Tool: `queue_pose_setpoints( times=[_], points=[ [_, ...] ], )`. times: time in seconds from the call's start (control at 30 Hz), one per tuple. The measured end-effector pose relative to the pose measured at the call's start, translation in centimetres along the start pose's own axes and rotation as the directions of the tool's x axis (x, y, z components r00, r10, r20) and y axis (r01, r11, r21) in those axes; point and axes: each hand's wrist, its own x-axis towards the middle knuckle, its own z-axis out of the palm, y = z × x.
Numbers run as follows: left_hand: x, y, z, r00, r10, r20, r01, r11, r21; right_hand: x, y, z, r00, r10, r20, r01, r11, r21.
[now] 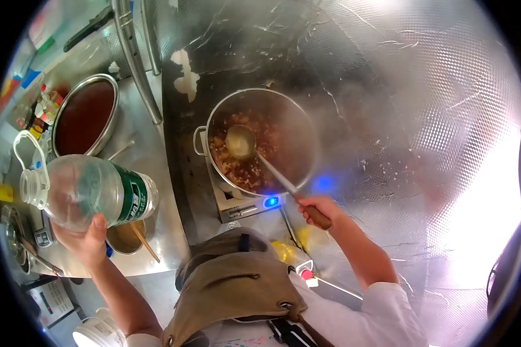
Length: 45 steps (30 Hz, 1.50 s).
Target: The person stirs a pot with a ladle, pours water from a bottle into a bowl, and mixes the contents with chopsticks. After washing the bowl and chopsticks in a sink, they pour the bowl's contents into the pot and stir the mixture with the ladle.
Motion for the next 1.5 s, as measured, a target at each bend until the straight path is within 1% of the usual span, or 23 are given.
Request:
queue_pose_setpoints(
  times=[0.07, 0.1, 0.2, 0.27, 0.37, 0.43, 0.53, 0.57, 0.63, 0.67, 0.73, 0.83, 0.87, 0.93, 1.0, 1.03, 1.07, 1.13, 1.17, 1.27, 1.4, 1.43, 1.5],
  points=[
    [-0.1, -0.2, -0.3, 1.0, -0.024, -0.016, 0.024, 1.0, 0.002, 0.1, -0.2, -0.3, 0.994, -0.104, -0.027, 0.097, 0.976, -0.195],
    [-0.2, -0.5, -0.3, 0.998, -0.039, -0.044, 0.039, 0.999, -0.003, -0.3, 0.4, -0.4, 0.972, -0.223, -0.069, 0.182, 0.91, -0.373],
    [0.0, -0.2, -0.4, 0.996, -0.046, -0.083, 0.044, 0.999, -0.028, -1.8, 3.1, -1.2, 0.846, -0.531, -0.06, 0.281, 0.539, -0.794],
    [0.2, -0.2, -0.3, 0.993, -0.05, -0.106, 0.045, 0.998, -0.04, -3.5, 3.7, -1.8, 0.757, -0.653, -0.012, 0.237, 0.291, -0.927],
    [0.9, -0.5, 0.2, 0.991, -0.07, -0.118, 0.061, 0.995, -0.08, -2.3, 5.3, -2.6, 0.723, -0.683, -0.107, 0.02, 0.175, -0.984],
    [1.1, -1.0, 0.9, 0.978, -0.124, -0.168, 0.109, 0.989, -0.096, -3.0, 5.2, -2.6, 0.638, -0.77, -0.02, 0.083, 0.094, -0.992],
    [2.9, -1.3, 0.6, 0.965, -0.118, -0.236, 0.113, 0.993, -0.036, -5.1, 4.4, -2.3, 0.723, -0.689, -0.056, 0.103, 0.187, -0.977],
    [3.6, -1.2, 0.9, 0.962, -0.138, -0.238, 0.128, 0.99, -0.054, -7.0, 3.2, -0.6, 0.781, -0.601, -0.169, 0.027, 0.303, -0.953],
    [4.9, -1.6, 1.4, 0.951, -0.166, -0.26, 0.152, 0.986, -0.074, -7.3, 5.0, -0.7, 0.718, -0.686, -0.12, 0.069, 0.241, -0.968],
    [5.5, -1.9, 1.7, 0.946, -0.172, -0.276, 0.158, 0.985, -0.071, -7.5, 5.5, 0.2, 0.647, -0.759, -0.071, 0.094, 0.172, -0.981],
    [6.5, -2.5, 2.0, 0.943, -0.126, -0.307, 0.122, 0.992, -0.031, -6.0, 7.3, -0.5, 0.592, -0.801, -0.085, 0.077, 0.161, -0.984],
    [7.1, -4.5, 2.8, 0.948, -0.029, -0.315, 0.031, 1.0, 0.0, -6.7, 6.7, -0.3, 0.759, -0.633, -0.152, 0.111, 0.356, -0.928],
    [6.9, -4.8, 3.1, 0.939, -0.088, -0.333, 0.048, 0.991, -0.126, -6.6, 7.1, -0.1, 0.769, -0.623, -0.146, 0.226, 0.478, -0.849],
    [6.8, -5.5, 2.7, 0.922, -0.068, -0.382, 0.036, 0.995, -0.088, -5.4, 8.8, 1.2, 0.772, -0.619, -0.147, 0.425, 0.674, -0.605],
    [6.6, -6.2, 2.2, 0.935, -0.106, -0.339, 0.078, 0.992, -0.095, -4.6, 8.5, 2.9, 0.893, -0.413, -0.176, 0.343, 0.88, -0.328],
    [6.5, -6.0, 2.1, 0.939, -0.115, -0.326, 0.096, 0.993, -0.075, -4.2, 7.5, 4.1, 0.93, -0.324, -0.172, 0.321, 0.946, -0.044],
    [6.5, -5.9, 2.5, 0.94, -0.113, -0.321, 0.089, 0.992, -0.09, -3.7, 6.7, 5.3, 0.96, -0.243, -0.141, 0.273, 0.929, 0.251],
    [6.3, -5.7, 3.0, 0.939, -0.106, -0.327, 0.072, 0.991, -0.113, -0.7, 6.8, 5.9, 0.932, -0.346, 0.108, 0.212, 0.763, 0.611],
    [6.1, -5.7, 3.1, 0.943, -0.113, -0.314, 0.072, 0.988, -0.137, 1.1, 7.1, 5.7, 0.88, -0.424, 0.216, 0.129, 0.65, 0.749],
    [5.1, -6.2, 3.1, 0.95, -0.139, -0.28, 0.105, 0.985, -0.134, 5.8, 8.2, 4.9, 0.815, -0.495, 0.301, 0.011, 0.533, 0.846],
    [4.2, -4.9, 3.9, 0.978, -0.135, -0.161, 0.112, 0.983, -0.148, 8.6, 9.5, 2.9, 0.832, -0.477, 0.283, 0.065, 0.59, 0.805],
    [3.9, -4.5, 4.4, 0.979, -0.152, -0.136, 0.129, 0.978, -0.166, 8.9, 9.7, 2.1, 0.867, -0.435, 0.244, 0.121, 0.659, 0.742],
    [3.5, -4.3, 4.6, 0.985, -0.124, -0.118, 0.102, 0.979, -0.178, 8.7, 9.6, 0.2, 0.952, -0.295, 0.077, 0.239, 0.88, 0.411]
  ],
)
